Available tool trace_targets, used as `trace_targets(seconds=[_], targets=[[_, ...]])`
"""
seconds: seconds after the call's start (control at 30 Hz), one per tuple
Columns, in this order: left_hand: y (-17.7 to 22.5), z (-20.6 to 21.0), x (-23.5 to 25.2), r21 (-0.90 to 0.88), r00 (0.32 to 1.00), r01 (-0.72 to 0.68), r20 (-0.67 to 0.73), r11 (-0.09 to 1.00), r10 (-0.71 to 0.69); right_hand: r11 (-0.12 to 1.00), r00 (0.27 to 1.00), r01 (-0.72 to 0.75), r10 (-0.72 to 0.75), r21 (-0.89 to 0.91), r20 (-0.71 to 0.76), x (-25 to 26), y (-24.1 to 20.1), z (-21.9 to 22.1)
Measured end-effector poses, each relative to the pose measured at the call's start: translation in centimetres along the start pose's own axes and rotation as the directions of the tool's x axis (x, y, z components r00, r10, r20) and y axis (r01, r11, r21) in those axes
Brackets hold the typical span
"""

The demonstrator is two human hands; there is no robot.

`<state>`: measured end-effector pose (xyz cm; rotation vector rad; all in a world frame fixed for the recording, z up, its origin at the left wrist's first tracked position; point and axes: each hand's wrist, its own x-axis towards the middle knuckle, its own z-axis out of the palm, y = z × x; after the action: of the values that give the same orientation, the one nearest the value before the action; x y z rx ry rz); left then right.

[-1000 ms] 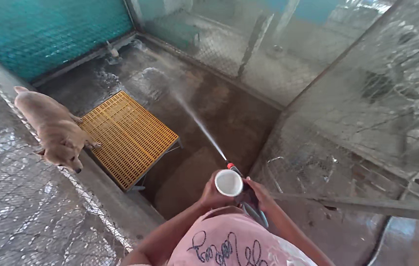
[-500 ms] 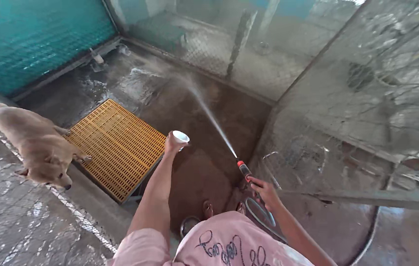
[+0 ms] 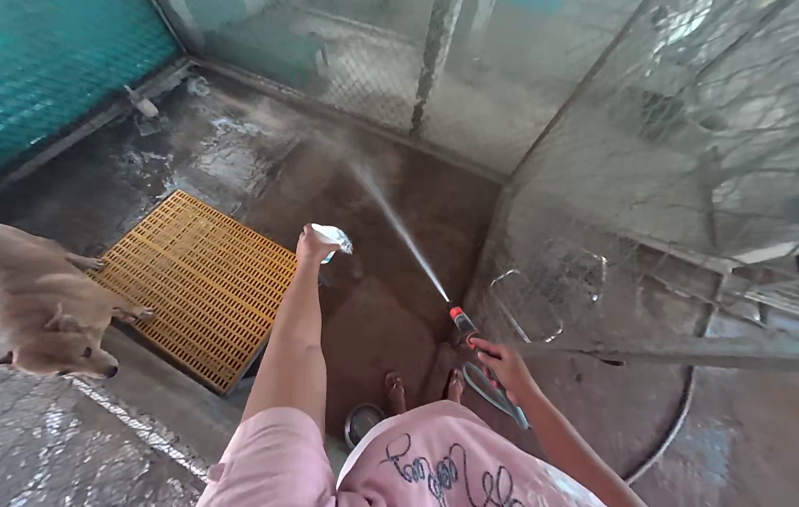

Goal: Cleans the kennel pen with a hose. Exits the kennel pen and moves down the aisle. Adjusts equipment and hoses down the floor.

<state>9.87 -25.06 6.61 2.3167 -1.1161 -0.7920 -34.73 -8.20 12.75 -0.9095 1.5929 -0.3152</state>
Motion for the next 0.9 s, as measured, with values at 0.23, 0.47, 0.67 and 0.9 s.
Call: trace_targets(seconds=[0.23, 0.47, 0.67, 0.9], targets=[[-0.2, 0.0, -0.1, -0.049, 1.000, -0.025, -0.017, 0.999, 0.024, 1.000, 1.000, -0.004, 0.004, -0.017, 0.002, -0.3, 0.3, 0.3], [-2.0, 0.7, -0.5, -0.197, 0.997, -0.071, -0.055, 0.978, 0.061, 0.982, 0.998, 0.048, -0.042, -0.182, 0.036, -0.5, 1.9, 0.4], [-5.4, 2.1, -5.5, -0.704, 0.952, -0.273, -0.295, 0.656, 0.080, 0.880, 0.962, 0.172, -0.053, -0.443, 0.270, -0.9, 4.4, -0.1], [-12.3, 2.4, -14.4, -0.702, 0.924, -0.322, -0.380, 0.635, 0.048, 0.790, 0.969, 0.080, 0.083, -0.608, 0.234, 0.4, 6.8, -1.1]])
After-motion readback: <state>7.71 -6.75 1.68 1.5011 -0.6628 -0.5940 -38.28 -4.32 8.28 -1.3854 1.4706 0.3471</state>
